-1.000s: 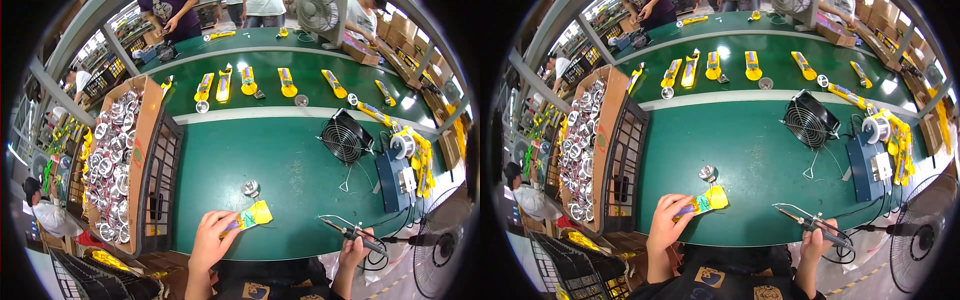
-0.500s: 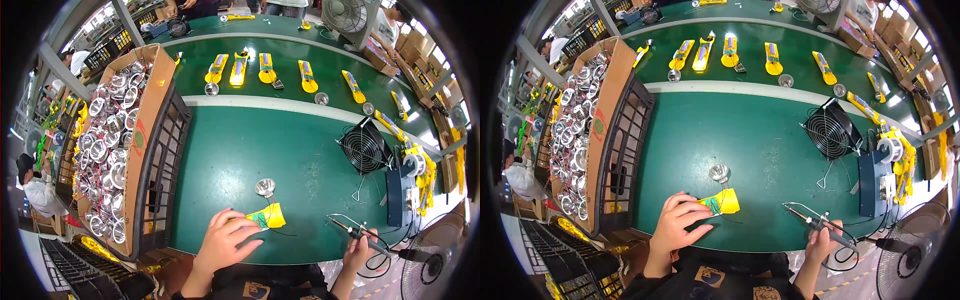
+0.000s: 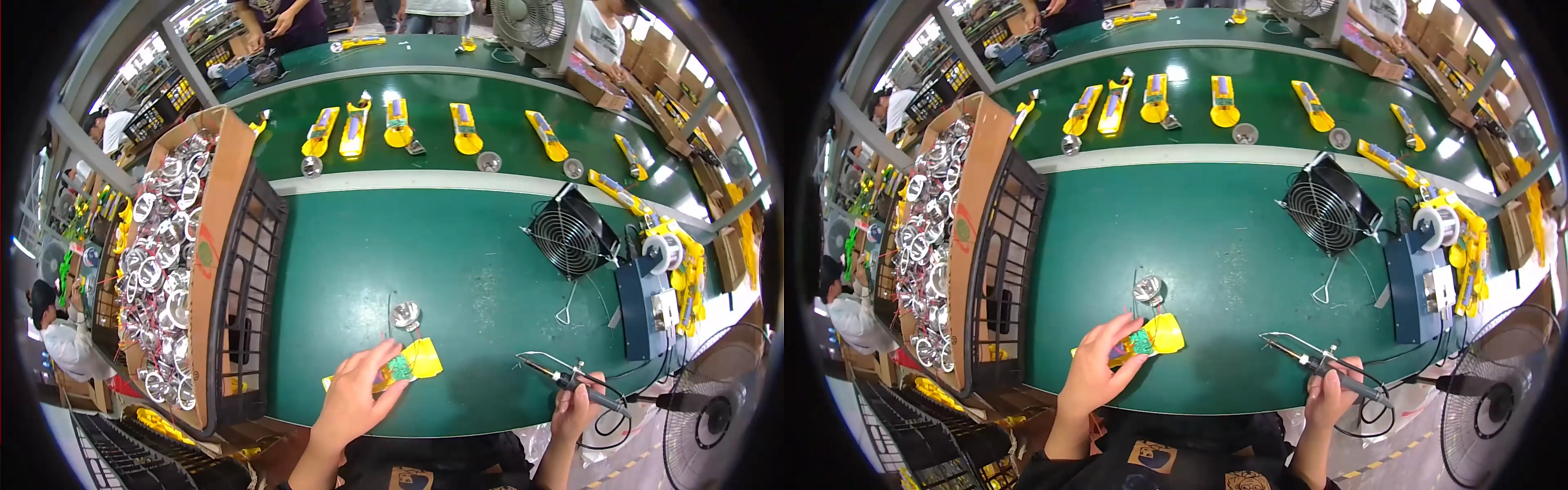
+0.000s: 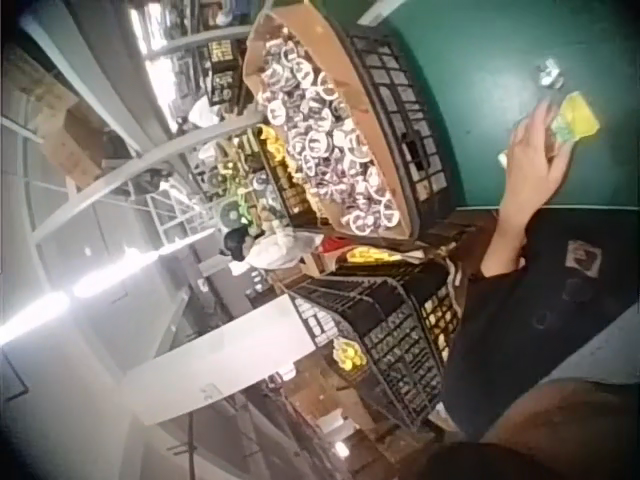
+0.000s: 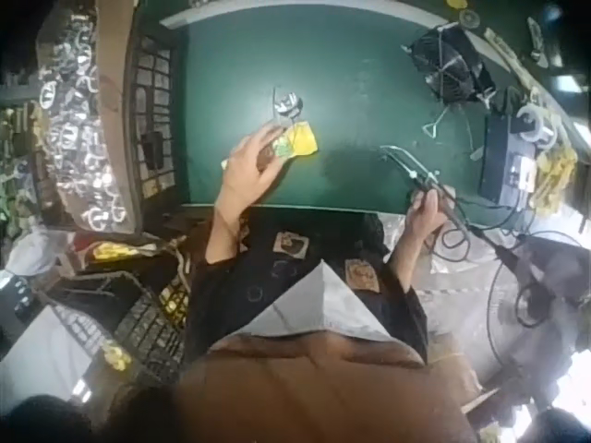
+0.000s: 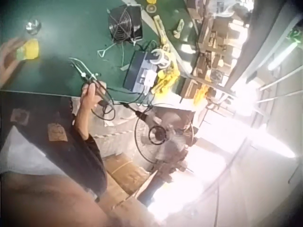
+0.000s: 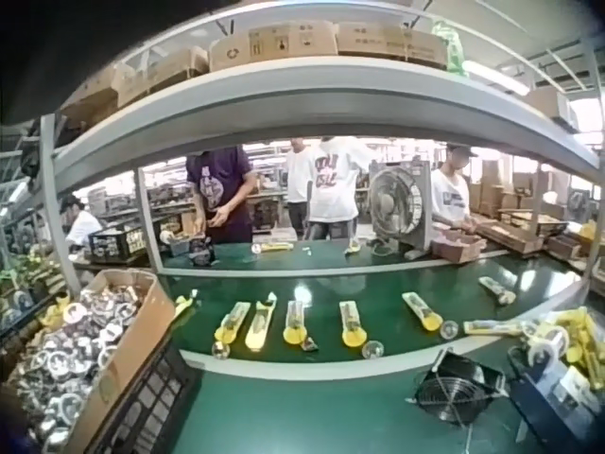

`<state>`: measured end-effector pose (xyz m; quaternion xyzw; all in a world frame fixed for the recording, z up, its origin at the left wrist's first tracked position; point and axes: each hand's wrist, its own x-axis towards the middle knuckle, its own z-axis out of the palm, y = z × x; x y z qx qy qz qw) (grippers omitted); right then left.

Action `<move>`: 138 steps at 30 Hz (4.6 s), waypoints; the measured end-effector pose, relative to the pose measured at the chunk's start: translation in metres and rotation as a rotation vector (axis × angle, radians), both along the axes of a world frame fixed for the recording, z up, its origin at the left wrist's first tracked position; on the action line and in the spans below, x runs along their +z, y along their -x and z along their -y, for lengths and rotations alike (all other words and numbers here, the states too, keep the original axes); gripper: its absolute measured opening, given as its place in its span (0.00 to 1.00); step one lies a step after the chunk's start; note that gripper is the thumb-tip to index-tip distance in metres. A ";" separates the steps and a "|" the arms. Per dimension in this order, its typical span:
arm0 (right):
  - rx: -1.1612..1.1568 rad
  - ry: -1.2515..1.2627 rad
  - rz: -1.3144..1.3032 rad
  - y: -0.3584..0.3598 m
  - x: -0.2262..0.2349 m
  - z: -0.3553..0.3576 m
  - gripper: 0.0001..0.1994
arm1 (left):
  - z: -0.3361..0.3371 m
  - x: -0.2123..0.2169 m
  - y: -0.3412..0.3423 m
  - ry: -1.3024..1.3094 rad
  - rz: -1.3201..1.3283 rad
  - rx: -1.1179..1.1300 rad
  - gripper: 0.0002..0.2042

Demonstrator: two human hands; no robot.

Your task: The person assembles flashlights by taking flashlight components from a conveyor belt, soldering wires to the circuit boards using a soldering iron and solder wire, and placing the assembled units back onto the conveyor belt.

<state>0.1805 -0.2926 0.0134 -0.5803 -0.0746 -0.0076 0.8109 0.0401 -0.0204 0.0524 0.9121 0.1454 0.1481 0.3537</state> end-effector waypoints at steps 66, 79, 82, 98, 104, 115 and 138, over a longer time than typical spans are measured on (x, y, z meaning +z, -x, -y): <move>-0.038 0.029 -0.007 -0.054 0.039 -0.080 0.07 | -0.014 -0.013 0.009 0.039 0.114 0.038 0.08; 0.388 0.190 0.018 0.020 0.050 -0.069 0.18 | -0.005 -0.023 0.013 0.098 0.204 0.172 0.07; 0.472 0.260 0.026 0.029 0.047 -0.075 0.16 | -0.005 -0.024 0.011 0.123 0.219 0.196 0.07; 0.551 0.456 0.007 0.028 0.038 -0.086 0.15 | -0.011 -0.025 0.010 0.156 0.214 0.213 0.07; 0.561 0.483 0.014 0.027 0.036 -0.083 0.17 | -0.011 -0.027 0.010 0.146 0.205 0.203 0.08; 0.558 0.496 0.017 0.029 0.039 -0.087 0.16 | -0.011 -0.027 0.010 0.140 0.181 0.179 0.08; 0.553 0.526 0.035 0.029 0.036 -0.086 0.16 | -0.014 -0.025 0.013 0.186 0.162 0.153 0.07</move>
